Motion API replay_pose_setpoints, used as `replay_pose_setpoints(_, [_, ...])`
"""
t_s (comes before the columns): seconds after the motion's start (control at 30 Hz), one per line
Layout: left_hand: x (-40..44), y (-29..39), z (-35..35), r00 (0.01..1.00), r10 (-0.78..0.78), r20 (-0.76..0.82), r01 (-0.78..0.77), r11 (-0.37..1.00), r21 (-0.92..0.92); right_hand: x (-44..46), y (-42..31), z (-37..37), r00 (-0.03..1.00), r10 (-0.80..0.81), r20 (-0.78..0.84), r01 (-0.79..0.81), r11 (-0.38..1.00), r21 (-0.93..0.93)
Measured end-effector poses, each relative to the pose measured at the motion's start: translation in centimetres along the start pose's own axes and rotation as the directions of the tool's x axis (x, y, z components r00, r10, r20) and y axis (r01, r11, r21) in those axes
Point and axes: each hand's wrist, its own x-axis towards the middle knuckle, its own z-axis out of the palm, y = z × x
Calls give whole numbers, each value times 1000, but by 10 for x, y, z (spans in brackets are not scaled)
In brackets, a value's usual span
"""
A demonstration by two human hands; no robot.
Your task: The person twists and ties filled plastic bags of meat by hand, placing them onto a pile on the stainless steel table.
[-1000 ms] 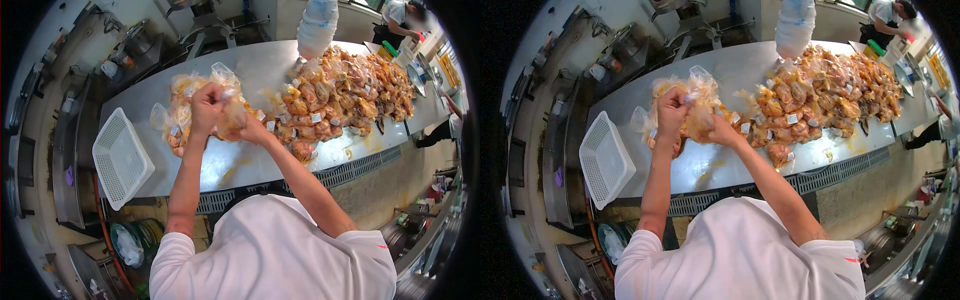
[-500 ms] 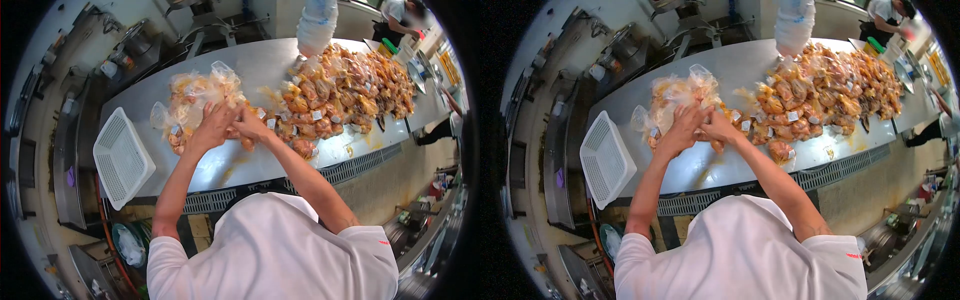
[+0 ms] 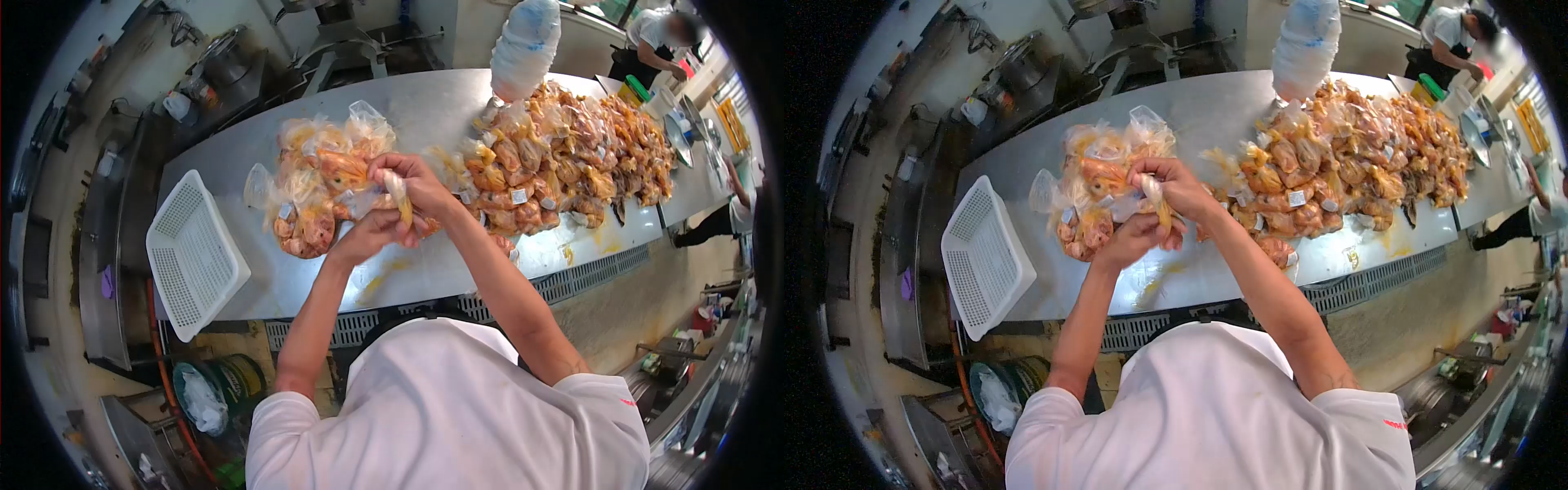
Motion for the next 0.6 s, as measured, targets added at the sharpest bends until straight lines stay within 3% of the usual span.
replay_pose_setpoints(0.03, [3,-3,-17,1000,5,-13,-5,1000,-4,0,4,0,1000,8,12,-8,1000,-1])
replay_pose_setpoints(0.1, [6,6,-46,902,-107,-419,17,977,-213,1,10,3,975,-219,23,204,857,-473])
replay_pose_setpoints(0.13, [7,11,-52,872,9,-489,-77,990,-118,1,12,6,960,27,-277,-125,932,-340])
replay_pose_setpoints(0.17, [8,12,-51,873,12,-488,-78,990,-117,-2,11,7,960,25,-277,-123,932,-342])
replay_pose_setpoints(0.2, [10,17,-41,815,147,-560,-59,983,171,-5,5,9,942,31,-334,-187,873,-450])
replay_pose_setpoints(0.27, [16,27,-15,715,438,-545,23,764,645,-8,9,10,919,34,-392,-260,801,-539])
replay_pose_setpoints(0.3, [21,29,-4,716,438,-543,22,764,644,-7,18,7,900,0,-437,-223,860,-458])
replay_pose_setpoints(0.37, [26,27,12,618,587,-522,154,561,813,-9,25,8,871,-23,-491,-185,910,-372])
replay_pose_setpoints(0.4, [31,19,9,541,668,-512,117,543,832,-12,27,10,873,-76,-481,-129,916,-379])
replay_pose_setpoints(0.47, [32,7,1,538,641,-548,130,578,805,-16,24,10,873,-133,-469,-70,918,-390])
replay_pose_setpoints(0.53, [32,2,-13,534,612,-584,149,612,777,-23,23,3,896,21,-443,-231,875,-425])
replay_pose_setpoints(0.6, [32,-2,-29,576,388,-719,-20,886,462,-25,23,-5,937,-9,-350,-166,870,-465])
